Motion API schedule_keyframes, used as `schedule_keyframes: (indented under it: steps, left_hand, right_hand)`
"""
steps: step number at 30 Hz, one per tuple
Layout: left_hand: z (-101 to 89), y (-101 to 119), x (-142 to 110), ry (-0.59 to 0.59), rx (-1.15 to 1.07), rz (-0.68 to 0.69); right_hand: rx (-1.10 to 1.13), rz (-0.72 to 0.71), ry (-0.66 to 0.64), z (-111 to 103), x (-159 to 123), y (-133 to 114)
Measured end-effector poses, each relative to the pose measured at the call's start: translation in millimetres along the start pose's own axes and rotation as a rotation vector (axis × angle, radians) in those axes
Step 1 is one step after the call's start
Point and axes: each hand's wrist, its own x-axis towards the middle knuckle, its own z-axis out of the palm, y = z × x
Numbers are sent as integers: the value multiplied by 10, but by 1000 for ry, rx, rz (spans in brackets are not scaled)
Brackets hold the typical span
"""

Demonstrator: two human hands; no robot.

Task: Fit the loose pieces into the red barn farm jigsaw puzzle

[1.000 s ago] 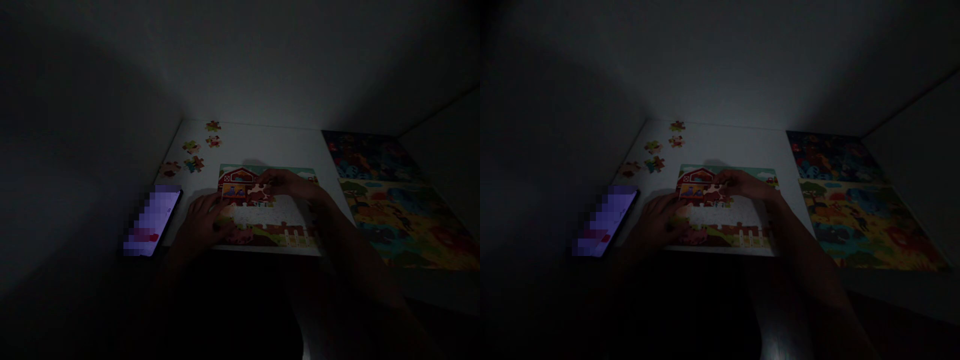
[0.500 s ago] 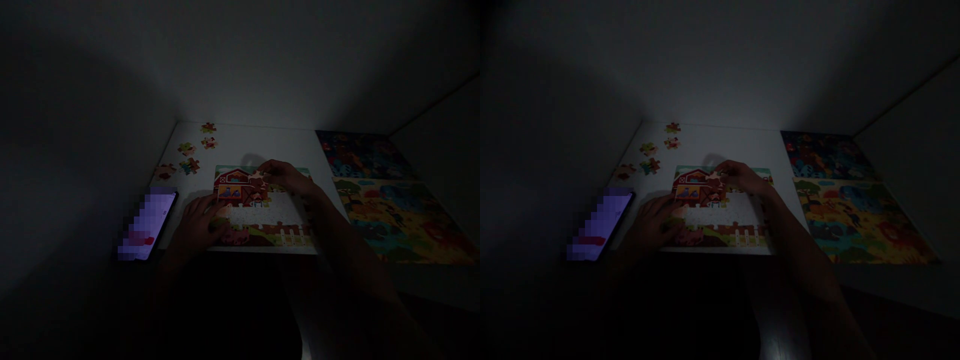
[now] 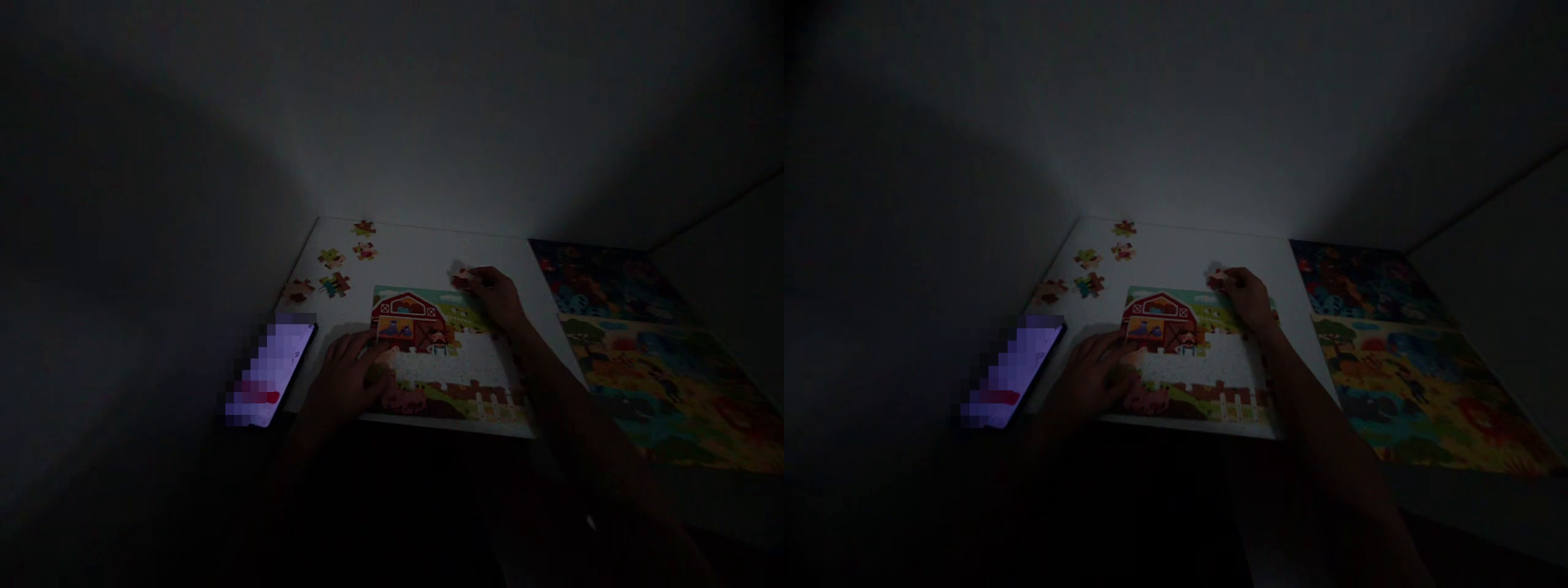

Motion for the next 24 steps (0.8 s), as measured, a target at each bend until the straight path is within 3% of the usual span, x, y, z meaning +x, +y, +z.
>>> schedule_keyframes:
  steps: [7, 13, 17, 20, 24]
  left_hand:
    - [-11, 28, -7, 2, -19, -5]
    - [-6, 48, -5, 19, -25, -27]
    - [-9, 50, -3, 37, -39, -23]
    - [2, 41, -5, 59, -41, -11]
    - [16, 28, -8, 83, -44, 8]
  right_hand:
    - [-364, -105, 8, 31, 38, -54]
    - [-514, -162, -47, 28, 34, -183]
    - [-643, -106, -83, 55, 84, -370]
    - [-737, -70, -136, 171, 181, -576]
    - [-715, -166, -301, 519, 365, -850]
